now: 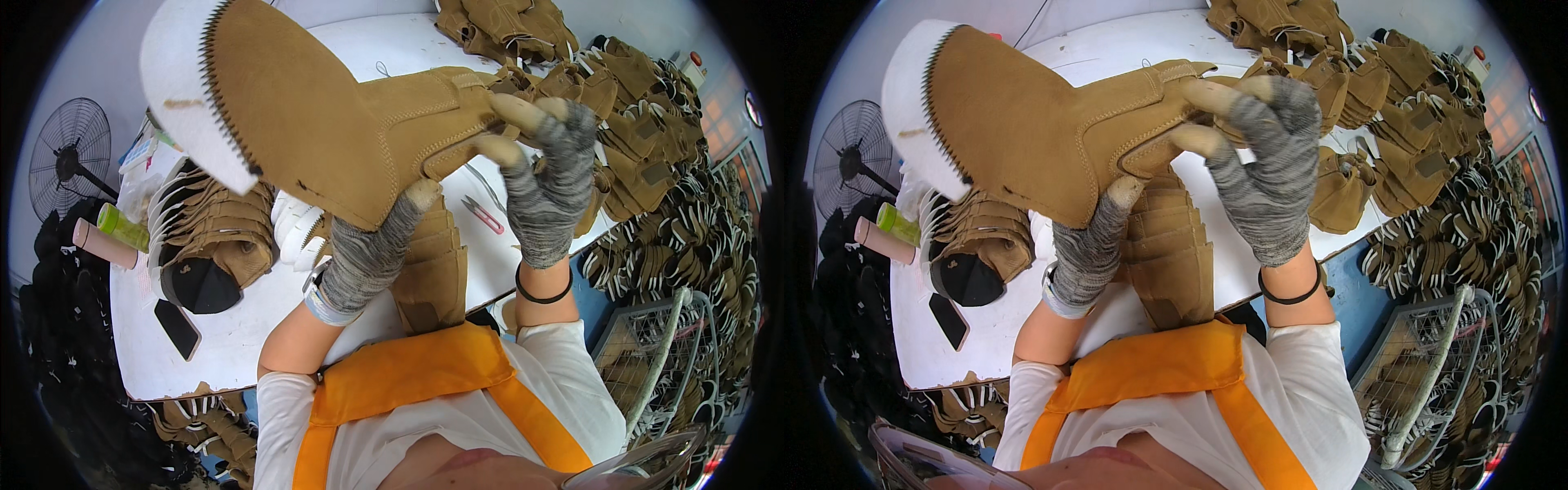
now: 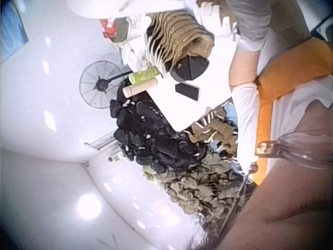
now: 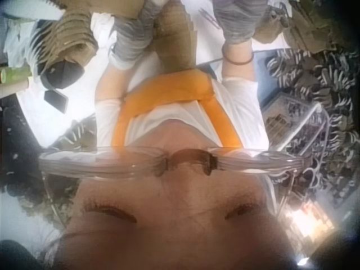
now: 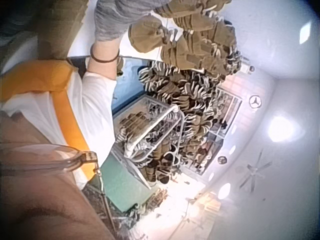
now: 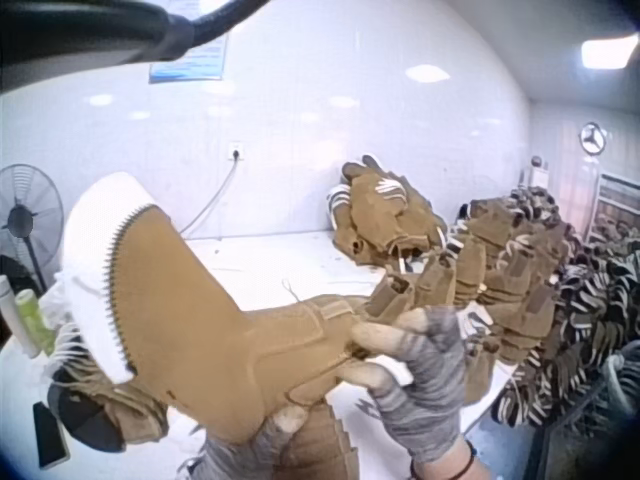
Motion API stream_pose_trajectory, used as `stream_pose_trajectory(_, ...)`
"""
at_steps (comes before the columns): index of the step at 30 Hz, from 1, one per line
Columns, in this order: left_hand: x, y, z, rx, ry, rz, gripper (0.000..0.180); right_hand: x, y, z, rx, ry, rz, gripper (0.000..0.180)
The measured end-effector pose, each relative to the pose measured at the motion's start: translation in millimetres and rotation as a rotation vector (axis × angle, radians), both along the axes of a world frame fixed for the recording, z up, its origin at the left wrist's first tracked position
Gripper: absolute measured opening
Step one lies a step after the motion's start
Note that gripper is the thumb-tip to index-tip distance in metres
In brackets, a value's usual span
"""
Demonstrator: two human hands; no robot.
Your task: The person picks up brown shoe uppers one at a time from a stack, uses small shears to trim excess thread from the seams and edges, and places them onto another stack on the table.
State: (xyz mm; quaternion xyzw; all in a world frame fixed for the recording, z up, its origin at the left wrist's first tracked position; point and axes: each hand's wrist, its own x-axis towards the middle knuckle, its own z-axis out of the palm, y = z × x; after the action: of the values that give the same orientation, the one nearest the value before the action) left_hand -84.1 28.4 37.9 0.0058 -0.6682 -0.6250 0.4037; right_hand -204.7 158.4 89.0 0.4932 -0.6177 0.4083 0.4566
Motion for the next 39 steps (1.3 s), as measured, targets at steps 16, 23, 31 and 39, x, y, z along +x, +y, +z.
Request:
stream_pose_trajectory(16, 0, 2, 0, 0.135, -0.049, -0.089, 0.037, -9, 10, -23, -0.027, -0.173, 0.146, 0.010)
stream_pose_trajectory(23, -2, -12, -7, 0.016, 0.128, 0.184, 0.036, -57, 37, -94, 0.481, -0.733, -0.128, 0.025)
stream_pose_trajectory(31, -1, -8, -8, -0.021, 0.214, 0.237, 0.035, -75, 29, -176, 1.003, -0.791, -0.563, 0.016)
stream_pose_trajectory(39, -6, -9, -9, -0.099, 0.156, 0.222, 0.035, -77, 28, -150, 0.550, -0.644, -0.134, 0.020)
